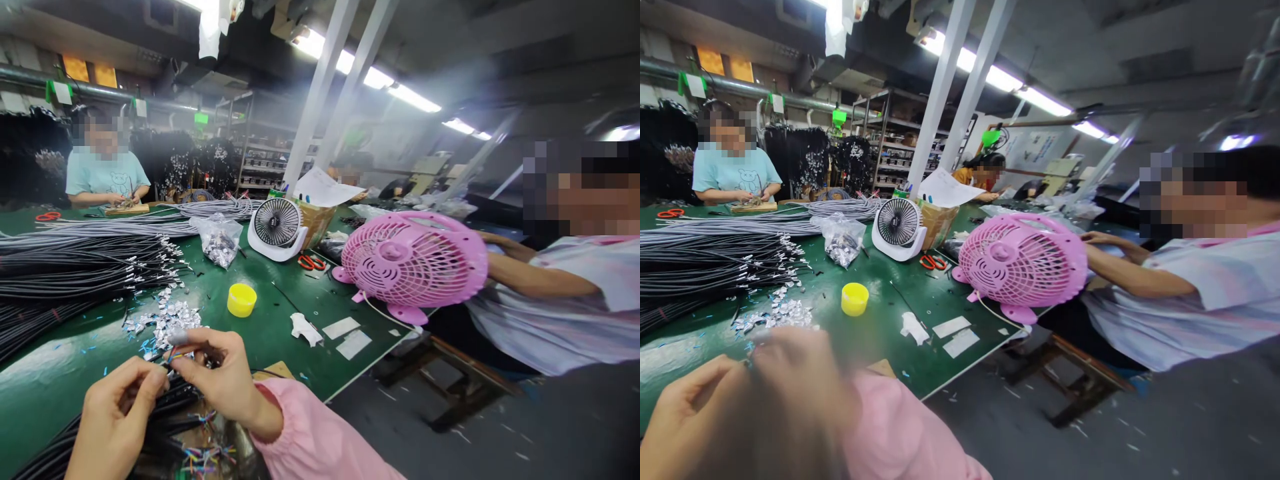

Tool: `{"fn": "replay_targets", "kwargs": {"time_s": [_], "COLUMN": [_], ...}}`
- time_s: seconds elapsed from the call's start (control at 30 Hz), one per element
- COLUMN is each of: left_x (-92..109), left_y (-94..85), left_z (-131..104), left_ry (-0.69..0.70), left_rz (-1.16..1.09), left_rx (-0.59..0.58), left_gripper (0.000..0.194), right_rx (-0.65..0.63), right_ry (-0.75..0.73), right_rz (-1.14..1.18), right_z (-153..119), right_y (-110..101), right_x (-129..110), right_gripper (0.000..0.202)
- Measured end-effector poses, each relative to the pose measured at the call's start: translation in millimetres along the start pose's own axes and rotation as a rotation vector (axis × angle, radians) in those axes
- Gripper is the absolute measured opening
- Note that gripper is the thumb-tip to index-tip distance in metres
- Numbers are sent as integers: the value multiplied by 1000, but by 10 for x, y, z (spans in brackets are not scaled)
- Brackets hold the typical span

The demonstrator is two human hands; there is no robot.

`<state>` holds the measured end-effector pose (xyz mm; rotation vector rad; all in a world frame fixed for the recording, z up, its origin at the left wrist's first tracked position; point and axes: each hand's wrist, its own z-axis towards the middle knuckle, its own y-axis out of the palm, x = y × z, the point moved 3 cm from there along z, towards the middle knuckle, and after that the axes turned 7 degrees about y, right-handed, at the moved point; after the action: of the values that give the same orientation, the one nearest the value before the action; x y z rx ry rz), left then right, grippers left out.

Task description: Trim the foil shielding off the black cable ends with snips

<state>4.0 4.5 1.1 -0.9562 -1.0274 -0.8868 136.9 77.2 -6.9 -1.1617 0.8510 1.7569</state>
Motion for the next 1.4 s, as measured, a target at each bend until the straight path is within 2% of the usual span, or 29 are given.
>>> {"fn": "replay_targets", "kwargs": {"time_s": [0.1,0.2,0.4,0.5,0.6,0.67,0.73,0.83,1.0,1.07,1.1,1.17,1.33,1.4], "left_x": [-112,-159,16,18,-44,-80,-106,-134,-184,-189,-184,-155,-18,43], "left_y": [-4,-30,-214,-298,-372,-420,-451,-406,-56,58,83,69,-116,-156], "left_z": [69,146,268,336,391,407,417,461,621,666,679,680,558,494], "left_ry": [51,78,122,122,111,112,119,145,221,237,244,263,290,291], "left_rz": [56,78,207,338,469,528,569,607,619,617,614,605,562,539], "left_rx": [-5,13,140,143,135,123,87,-18,-289,-349,-343,-260,92,193], "left_gripper": [46,53,56,45,28,25,25,26,32,33,33,31,31,32], "right_rx": [17,23,110,104,31,-28,-64,-101,-170,-173,-170,-149,-48,-17], "right_ry": [-82,-67,-40,-49,-38,-18,9,33,19,0,-12,-45,-149,-192], "right_rz": [-101,-152,-176,-194,-233,-283,-352,-396,-458,-484,-498,-531,-638,-732], "right_z": [-5,10,124,336,643,822,922,892,681,643,634,616,487,406], "right_y": [9,22,-68,-129,-116,-71,-28,-4,-46,-68,-76,-92,-117,-112], "right_x": [-67,-115,-155,-169,-173,-147,-88,26,88,63,49,25,-52,-102], "right_gripper": [18,18,17,23,31,32,33,33,33,34,35,35,25,22]}}
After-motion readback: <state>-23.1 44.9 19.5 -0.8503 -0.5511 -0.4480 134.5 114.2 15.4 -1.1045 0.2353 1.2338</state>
